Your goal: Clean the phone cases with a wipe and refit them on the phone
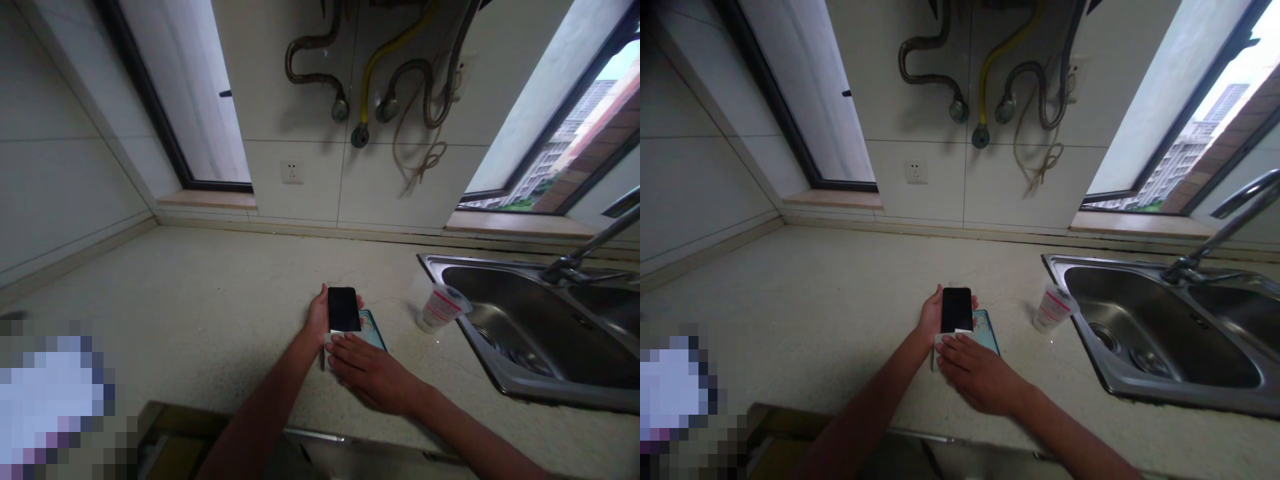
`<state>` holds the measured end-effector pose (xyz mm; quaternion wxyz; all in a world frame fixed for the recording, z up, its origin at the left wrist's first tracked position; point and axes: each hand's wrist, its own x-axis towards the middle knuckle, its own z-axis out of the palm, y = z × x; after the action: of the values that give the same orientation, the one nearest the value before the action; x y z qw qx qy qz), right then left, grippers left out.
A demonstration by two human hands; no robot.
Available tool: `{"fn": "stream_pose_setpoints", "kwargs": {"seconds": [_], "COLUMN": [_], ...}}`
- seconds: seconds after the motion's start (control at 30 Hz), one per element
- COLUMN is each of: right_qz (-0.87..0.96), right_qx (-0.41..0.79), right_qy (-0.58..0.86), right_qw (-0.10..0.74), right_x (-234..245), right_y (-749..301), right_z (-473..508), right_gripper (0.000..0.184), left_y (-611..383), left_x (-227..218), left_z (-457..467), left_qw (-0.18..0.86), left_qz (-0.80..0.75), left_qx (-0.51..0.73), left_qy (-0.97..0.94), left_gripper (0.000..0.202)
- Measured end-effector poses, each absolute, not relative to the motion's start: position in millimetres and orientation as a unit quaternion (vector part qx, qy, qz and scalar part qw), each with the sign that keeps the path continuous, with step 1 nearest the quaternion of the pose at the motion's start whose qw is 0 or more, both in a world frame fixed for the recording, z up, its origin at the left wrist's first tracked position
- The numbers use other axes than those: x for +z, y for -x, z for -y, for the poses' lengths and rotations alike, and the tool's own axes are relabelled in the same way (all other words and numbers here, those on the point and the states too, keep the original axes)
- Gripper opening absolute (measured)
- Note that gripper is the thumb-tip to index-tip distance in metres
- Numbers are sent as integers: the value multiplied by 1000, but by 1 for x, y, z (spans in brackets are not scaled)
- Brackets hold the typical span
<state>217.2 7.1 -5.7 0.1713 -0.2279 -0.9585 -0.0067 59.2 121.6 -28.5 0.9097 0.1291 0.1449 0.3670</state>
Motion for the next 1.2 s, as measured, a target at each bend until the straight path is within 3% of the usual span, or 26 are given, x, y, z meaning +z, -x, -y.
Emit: {"fn": "stream_pose_setpoints", "kwargs": {"seconds": [0.17, 0.53, 0.77, 1.07, 1.2], "right_qz": [962, 941, 956, 974, 951], "right_qx": [-17, -55, -80, 12, 81], "right_qy": [193, 288, 219, 162, 168], "right_qw": [193, 167, 180, 159, 246], "right_x": [-5, -19, -18, 3, 10], "right_y": [-218, -211, -212, -223, -232], "right_z": [-9, -41, -27, -8, -17], "right_gripper": [46, 73, 50, 43, 46], "left_y": [-63, -61, -61, -57, -58], "left_x": [-23, -36, -32, -18, -18], "left_z": [-116, -129, -124, -118, -119], "left_qw": [906, 894, 883, 883, 876], "left_qz": [-153, -185, -180, -166, -180], "left_qx": [376, 391, 424, 429, 439], "left_qy": [-121, -115, -94, -90, -93], "left_gripper": [64, 75, 68, 61, 62]}}
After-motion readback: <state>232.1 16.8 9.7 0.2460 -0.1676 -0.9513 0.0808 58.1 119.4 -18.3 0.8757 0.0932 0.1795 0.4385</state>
